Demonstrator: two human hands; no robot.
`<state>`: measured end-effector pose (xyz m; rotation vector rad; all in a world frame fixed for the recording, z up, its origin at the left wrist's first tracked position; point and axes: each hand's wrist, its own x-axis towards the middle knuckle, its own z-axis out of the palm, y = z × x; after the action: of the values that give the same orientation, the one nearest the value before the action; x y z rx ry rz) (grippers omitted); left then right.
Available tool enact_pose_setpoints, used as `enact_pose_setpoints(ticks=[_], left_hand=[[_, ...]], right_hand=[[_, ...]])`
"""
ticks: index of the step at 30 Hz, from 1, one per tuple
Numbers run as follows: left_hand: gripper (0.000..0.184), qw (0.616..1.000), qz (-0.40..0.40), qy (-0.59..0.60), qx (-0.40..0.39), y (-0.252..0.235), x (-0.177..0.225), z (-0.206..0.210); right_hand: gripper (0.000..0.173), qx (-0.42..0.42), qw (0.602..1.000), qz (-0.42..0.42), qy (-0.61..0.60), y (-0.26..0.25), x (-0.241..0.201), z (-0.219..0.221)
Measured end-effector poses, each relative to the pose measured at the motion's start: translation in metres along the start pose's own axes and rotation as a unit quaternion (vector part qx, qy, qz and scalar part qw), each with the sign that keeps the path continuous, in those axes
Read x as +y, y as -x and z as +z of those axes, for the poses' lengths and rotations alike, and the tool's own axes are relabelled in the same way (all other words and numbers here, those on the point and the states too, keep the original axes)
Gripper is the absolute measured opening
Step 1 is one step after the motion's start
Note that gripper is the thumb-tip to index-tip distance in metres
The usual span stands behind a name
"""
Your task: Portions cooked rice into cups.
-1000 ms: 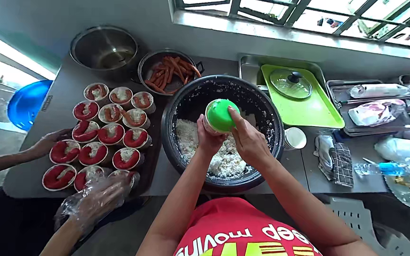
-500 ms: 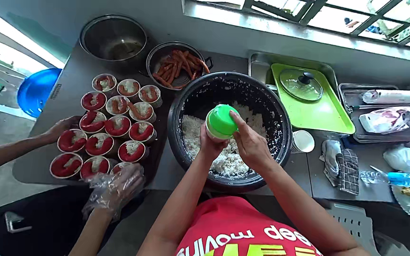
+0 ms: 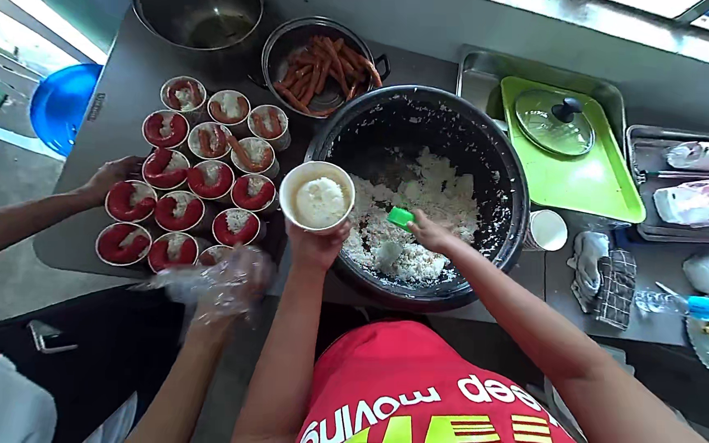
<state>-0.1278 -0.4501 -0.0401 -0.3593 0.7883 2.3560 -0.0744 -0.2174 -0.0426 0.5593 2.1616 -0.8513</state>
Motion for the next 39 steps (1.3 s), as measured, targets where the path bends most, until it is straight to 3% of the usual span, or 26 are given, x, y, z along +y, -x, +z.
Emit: enact_pose_setpoints(ticks=[3, 8, 10, 13, 15, 17, 19, 21, 23, 27, 32, 39], left_hand=[[0.094, 0.999, 0.034, 0.029, 0.009, 0.011, 0.01, -0.016], [0.086, 0.997, 0.05, 0.057, 0.028, 0.024, 0.008, -0.028], [0.084, 0.996, 0.037, 0.058, 0.064, 0.024, 0.0, -0.029], [0.097, 0.992, 0.03, 0.087, 0.085, 0.022, -0.007, -0.032], [0.09, 0.99, 0.044, 0.096, 0.088, 0.02, -0.005, -0.029], [0.088, 0.99, 0.053, 0.092, 0.095, 0.022, -0.005, -0.026], [0.087, 0.99, 0.058, 0.09, 0.09, 0.023, -0.004, -0.024], [0.089, 0.99, 0.07, 0.099, 0.07, 0.022, -0.004, -0.026], [0.09, 0.99, 0.079, 0.098, 0.069, 0.023, -0.003, -0.026], [0.087, 0.985, 0.085, 0.091, 0.117, 0.025, -0.009, -0.025], [0.09, 0.988, 0.096, 0.078, 0.095, 0.022, -0.014, -0.031], [0.093, 0.987, 0.086, 0.116, 0.067, 0.022, -0.016, -0.035]], right_hand=[[0.054, -0.053, 0.993, 0.021, 0.108, -0.011, -0.01, 0.025], [0.056, -0.154, 0.973, 0.001, 0.171, -0.004, -0.002, 0.065], [0.057, -0.183, 0.969, 0.008, 0.165, -0.006, -0.001, 0.065], [0.054, -0.243, 0.961, -0.004, 0.132, -0.015, -0.003, 0.05], [0.052, -0.264, 0.959, 0.0, 0.101, -0.016, -0.005, 0.035], [0.041, -0.254, 0.966, 0.035, -0.025, -0.015, -0.006, 0.024], [0.035, -0.192, 0.967, 0.071, -0.153, -0.02, -0.015, 0.021], [0.041, -0.101, 0.989, 0.019, -0.108, -0.027, -0.028, 0.027], [0.052, -0.077, 0.996, -0.026, -0.026, -0.036, -0.034, 0.039], [0.057, -0.125, 0.989, -0.06, 0.055, -0.036, -0.022, 0.063], [0.057, -0.157, 0.98, -0.085, 0.09, -0.031, -0.025, 0.067], [0.048, -0.231, 0.972, -0.032, -0.021, -0.028, -0.035, 0.053]])
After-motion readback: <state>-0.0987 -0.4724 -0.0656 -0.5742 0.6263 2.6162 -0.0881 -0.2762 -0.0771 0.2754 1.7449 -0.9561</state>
